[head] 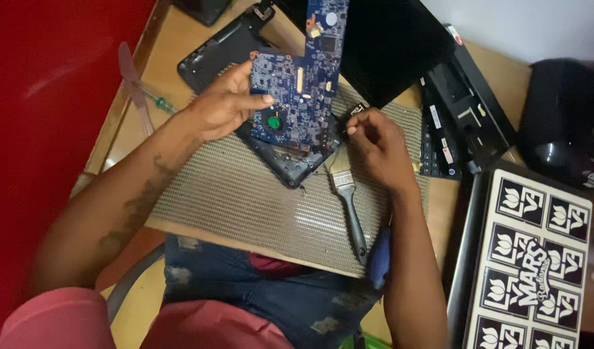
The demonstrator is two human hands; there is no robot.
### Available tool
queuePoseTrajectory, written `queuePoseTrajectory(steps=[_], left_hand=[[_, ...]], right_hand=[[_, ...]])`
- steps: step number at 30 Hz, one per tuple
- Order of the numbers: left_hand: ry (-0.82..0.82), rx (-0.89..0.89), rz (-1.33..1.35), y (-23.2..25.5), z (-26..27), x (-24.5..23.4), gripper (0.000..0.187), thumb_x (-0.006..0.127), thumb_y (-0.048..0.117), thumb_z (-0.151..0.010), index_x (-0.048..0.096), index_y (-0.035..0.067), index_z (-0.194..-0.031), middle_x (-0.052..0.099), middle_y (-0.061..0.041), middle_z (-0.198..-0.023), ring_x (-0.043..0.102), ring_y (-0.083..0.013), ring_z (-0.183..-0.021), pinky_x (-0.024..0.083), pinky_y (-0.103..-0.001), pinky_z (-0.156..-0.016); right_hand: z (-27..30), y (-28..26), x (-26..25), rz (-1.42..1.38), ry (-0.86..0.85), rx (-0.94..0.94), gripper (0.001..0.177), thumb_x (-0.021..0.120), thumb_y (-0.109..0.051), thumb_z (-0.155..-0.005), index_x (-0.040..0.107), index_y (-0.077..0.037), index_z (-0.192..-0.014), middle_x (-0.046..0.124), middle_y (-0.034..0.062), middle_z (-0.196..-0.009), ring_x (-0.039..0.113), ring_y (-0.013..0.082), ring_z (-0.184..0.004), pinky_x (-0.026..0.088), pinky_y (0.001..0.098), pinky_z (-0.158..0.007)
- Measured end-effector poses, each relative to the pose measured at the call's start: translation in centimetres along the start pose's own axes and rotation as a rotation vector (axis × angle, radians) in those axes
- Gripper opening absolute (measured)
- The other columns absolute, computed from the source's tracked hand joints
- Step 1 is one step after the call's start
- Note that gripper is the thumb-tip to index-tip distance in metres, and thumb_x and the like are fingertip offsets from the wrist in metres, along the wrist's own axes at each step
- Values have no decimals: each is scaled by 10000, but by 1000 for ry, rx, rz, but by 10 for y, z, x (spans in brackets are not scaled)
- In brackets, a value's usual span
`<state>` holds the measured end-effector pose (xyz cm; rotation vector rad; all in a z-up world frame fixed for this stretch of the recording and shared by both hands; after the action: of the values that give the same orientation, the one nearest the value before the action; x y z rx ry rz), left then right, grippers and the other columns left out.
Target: The person holds a laptop motherboard, rotates it to inspect both sides, and aligns it with the laptop chassis on the table. The person then places the motherboard into the chassis and adjusts its position.
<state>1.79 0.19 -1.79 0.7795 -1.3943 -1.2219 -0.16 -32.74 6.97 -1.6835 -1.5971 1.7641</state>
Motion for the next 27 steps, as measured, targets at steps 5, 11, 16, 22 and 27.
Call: queuePoseTrajectory(steps=[5, 11, 16, 22, 27], left_hand=[[-49, 24, 62, 18, 8, 17, 877, 694, 46, -939, 114, 104, -1593, 79, -86, -1563, 119, -239, -1409, 278, -489, -1152], [-36, -6, 50, 11, 5, 11, 1098, 722, 79, -934, -139, 90, -1616, -422, -84, -1589, -249, -261, -1513, 168, -491, -1235], [-155, 124, 60, 33, 18, 28, 706, 646, 33, -983, 312, 126, -1597, 521, -27, -1504, 560, -179, -1351, 553, -398, -1116], [-57, 41, 17, 23, 13, 21, 1042, 717, 72, -945, -62, 73, -1636, -325, -93, -1650, -100, -199, -1572, 204, -421, -1248], [-162, 116, 88, 51, 28, 44, 607, 648, 40, -968, 410, 93, -1523, 627, -96, -1396, 644, -251, -1288, 609, -442, -1043]], right_hand=[[1, 1, 1, -25, 6, 68, 52, 591, -193, -1070, 613, -154, -1044, 557, -49, -891, 451, 84, -747, 358, 262, -686], [2, 3, 1, -17, 25, 105, 45, 585, -176, -1079, 605, -163, -1041, 514, -55, -873, 415, 85, -751, 350, 267, -693], [3, 4, 1, -23, 30, 56, 62, 576, -201, -1077, 589, -154, -1039, 527, -44, -884, 440, 84, -758, 359, 265, -685], [3, 0, 1, -71, 36, 139, 44, 606, -159, -1064, 602, -162, -1020, 531, -58, -867, 440, 74, -757, 364, 249, -692], [2, 10, 3, -33, 42, 88, 63, 611, -192, -1067, 607, -160, -1012, 521, -71, -835, 414, 59, -722, 334, 248, -658]])
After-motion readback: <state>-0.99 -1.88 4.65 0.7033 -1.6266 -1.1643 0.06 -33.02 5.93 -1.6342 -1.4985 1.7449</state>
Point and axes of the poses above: each hand's wrist, its own z-axis away from the middle knuckle, its own x-axis out of the palm, y = z × x, the point moved 1 cm from there along -z, towards the middle knuckle
